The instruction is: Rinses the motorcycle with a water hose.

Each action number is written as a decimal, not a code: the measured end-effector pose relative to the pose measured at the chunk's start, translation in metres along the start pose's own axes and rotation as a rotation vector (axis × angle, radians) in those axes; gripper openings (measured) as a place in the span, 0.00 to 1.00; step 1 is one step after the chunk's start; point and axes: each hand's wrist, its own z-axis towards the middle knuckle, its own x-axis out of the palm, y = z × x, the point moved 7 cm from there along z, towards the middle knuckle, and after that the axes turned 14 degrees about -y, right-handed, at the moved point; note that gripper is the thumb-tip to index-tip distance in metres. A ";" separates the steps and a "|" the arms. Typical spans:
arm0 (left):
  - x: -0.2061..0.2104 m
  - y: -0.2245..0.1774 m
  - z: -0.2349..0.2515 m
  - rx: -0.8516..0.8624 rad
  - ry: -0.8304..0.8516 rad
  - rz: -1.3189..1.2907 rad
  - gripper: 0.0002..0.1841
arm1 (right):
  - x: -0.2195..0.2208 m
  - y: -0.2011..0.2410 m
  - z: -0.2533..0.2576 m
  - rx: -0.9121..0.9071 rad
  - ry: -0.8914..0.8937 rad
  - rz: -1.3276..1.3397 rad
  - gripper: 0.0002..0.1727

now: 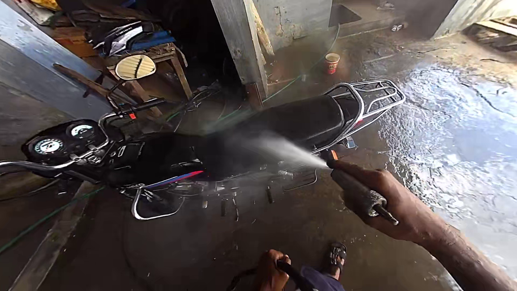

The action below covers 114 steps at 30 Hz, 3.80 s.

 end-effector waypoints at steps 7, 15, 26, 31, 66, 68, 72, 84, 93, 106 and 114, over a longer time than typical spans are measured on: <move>0.049 -0.149 0.020 0.014 -0.155 -0.124 0.23 | -0.154 -0.096 0.054 -0.051 -0.067 -0.054 0.30; 0.055 -0.261 0.030 0.052 -0.716 -0.299 0.25 | -0.264 -0.151 0.115 -0.181 -0.082 -0.074 0.27; 0.137 -0.341 -0.027 -0.059 -0.970 -0.359 0.23 | -0.252 -0.203 0.052 -0.165 0.305 0.044 0.23; 0.166 -0.311 -0.027 -0.118 -0.984 -0.405 0.22 | -0.211 -0.195 0.010 -0.136 0.444 -0.027 0.30; 0.097 -0.165 -0.054 -0.042 -1.024 -0.655 0.22 | -0.081 -0.095 0.024 -0.003 0.471 -0.188 0.25; 0.088 -0.177 -0.057 -0.060 -1.014 -0.640 0.22 | -0.096 -0.106 0.040 0.022 0.433 -0.174 0.23; 0.067 -0.195 -0.063 -0.073 -1.009 -0.638 0.22 | -0.123 -0.119 0.074 0.061 0.379 -0.174 0.18; 0.038 -0.290 -0.063 0.028 -1.077 -0.392 0.21 | -0.262 -0.263 0.079 0.262 -0.111 0.227 0.25; 0.118 -0.428 -0.027 0.097 -1.037 -0.108 0.23 | -0.274 -0.438 -0.036 0.459 0.039 0.550 0.29; 0.176 -0.569 0.012 0.055 -0.958 -0.099 0.22 | -0.340 -0.519 -0.006 0.312 0.149 0.778 0.29; 0.183 -0.591 0.027 0.079 -0.934 -0.152 0.22 | -0.367 -0.498 0.023 0.097 0.124 0.802 0.29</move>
